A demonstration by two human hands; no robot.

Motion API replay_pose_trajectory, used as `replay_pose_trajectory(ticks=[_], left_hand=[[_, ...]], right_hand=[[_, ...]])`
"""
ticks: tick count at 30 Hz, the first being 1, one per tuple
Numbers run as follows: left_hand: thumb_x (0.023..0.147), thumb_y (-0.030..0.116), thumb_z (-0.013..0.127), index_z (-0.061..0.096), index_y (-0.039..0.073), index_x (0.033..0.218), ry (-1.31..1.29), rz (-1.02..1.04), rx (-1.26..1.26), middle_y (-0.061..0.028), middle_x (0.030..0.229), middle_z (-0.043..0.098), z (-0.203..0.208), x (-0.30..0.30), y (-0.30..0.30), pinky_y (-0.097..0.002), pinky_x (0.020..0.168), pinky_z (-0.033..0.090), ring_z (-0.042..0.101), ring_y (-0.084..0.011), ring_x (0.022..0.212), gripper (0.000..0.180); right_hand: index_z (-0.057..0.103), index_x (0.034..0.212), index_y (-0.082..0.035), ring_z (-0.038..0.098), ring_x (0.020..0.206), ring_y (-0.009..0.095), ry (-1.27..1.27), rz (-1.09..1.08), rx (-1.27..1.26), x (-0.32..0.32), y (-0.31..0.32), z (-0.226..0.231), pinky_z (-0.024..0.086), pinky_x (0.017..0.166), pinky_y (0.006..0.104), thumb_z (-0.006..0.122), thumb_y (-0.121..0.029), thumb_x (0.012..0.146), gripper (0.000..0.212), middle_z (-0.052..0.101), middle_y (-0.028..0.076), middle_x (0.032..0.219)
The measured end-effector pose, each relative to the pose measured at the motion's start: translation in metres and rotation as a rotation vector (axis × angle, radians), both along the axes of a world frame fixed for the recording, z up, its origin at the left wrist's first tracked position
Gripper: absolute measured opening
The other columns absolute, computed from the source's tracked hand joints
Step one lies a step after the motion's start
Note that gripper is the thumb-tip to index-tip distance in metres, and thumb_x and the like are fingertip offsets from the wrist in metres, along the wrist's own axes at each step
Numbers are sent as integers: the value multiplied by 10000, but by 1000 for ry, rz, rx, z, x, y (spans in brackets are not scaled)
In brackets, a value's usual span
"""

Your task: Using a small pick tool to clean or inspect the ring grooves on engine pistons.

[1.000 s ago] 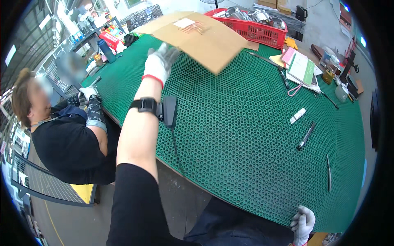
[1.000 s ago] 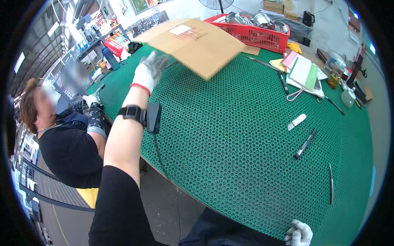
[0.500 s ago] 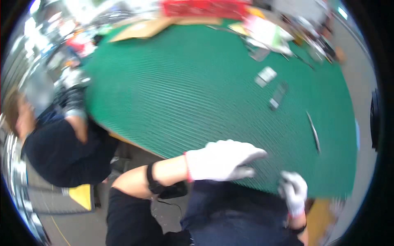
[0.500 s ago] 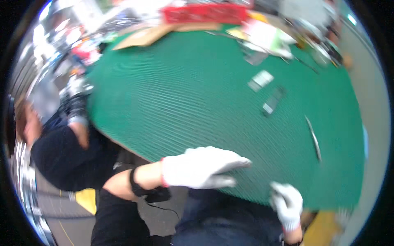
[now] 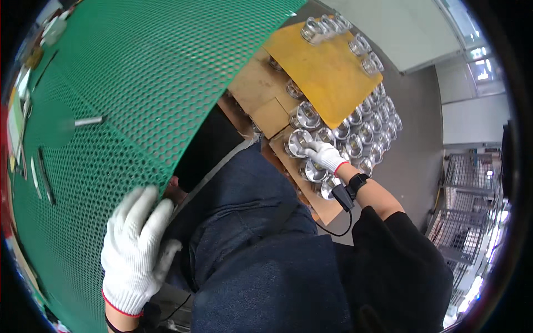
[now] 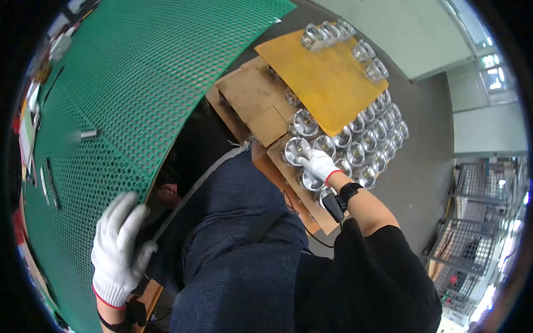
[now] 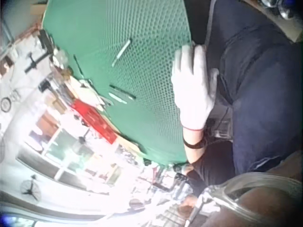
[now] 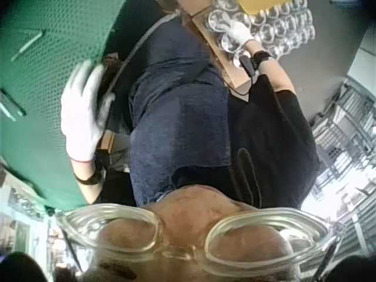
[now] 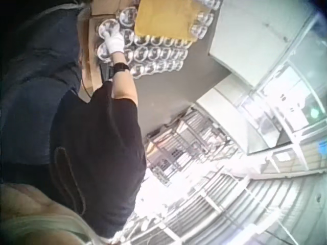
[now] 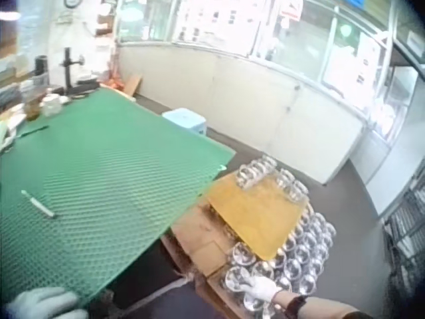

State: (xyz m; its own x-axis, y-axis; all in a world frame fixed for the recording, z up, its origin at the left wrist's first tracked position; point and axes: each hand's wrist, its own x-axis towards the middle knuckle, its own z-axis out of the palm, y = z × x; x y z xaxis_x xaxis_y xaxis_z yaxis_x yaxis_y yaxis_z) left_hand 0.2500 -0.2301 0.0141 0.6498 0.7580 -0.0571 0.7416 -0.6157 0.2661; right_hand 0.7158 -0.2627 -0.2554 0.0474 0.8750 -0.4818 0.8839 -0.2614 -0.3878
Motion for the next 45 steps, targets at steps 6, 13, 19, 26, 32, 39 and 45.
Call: replay_pose_trajectory(ticks=[6,13,19,26,32,39,45], left_hand=[[628,85,770,469,113,1373,124,-112,20,-160,1439,432,-6,86,74,-455,1087,376,396,-374,1343,804],[757,440,682,434,70,1416,48,-78,314,-191,1458,417,-69,89,148,-521,1102,315,381,-432,1339,795],[737,431,683,468,69,1400,52,-61,296,-192,1452,435,-72,96,152,-529,1097,320,393,-438,1333,786],[803,541,600,480,29,1380,108,-48,263,-229,1443,433,-69,98,154,-525,1106,300,387,-443,1339,781],[839,698,494,492,26,1368,140,-26,211,-236,1448,428,-65,95,152,-524,1108,294,384,-441,1349,856],[804,625,599,542,39,1309,10,-47,174,-242,1370,487,-63,89,159,-550,1060,346,446,-471,1267,775],[638,363,773,592,33,1058,-396,0,285,-168,1132,551,-70,101,153,-486,1014,401,520,-361,1121,564]], right_hand=[[610,1269,-102,660,961,274,32,-260,-226,60,-17,-55,507,860,360,601,-367,929,431,681,174,1101],[625,1224,-176,584,1127,325,-214,-105,-5,80,25,-71,465,956,431,544,-347,905,371,615,174,1210],[513,1347,-228,491,1219,418,-296,277,196,40,54,-81,400,1036,486,680,-211,797,575,452,262,1372],[507,1367,-239,561,1138,410,-360,224,92,50,91,-137,469,946,480,476,-121,902,480,502,280,1280],[497,1372,-260,620,1005,393,-349,310,25,41,85,-121,508,878,473,557,-177,881,502,572,255,1150],[610,1227,-100,417,1327,382,-228,334,111,29,97,-138,368,1092,430,558,-190,851,390,468,233,1399],[563,1303,-122,507,1213,411,-245,399,-142,11,117,-83,446,999,459,719,-220,732,599,492,239,1362]])
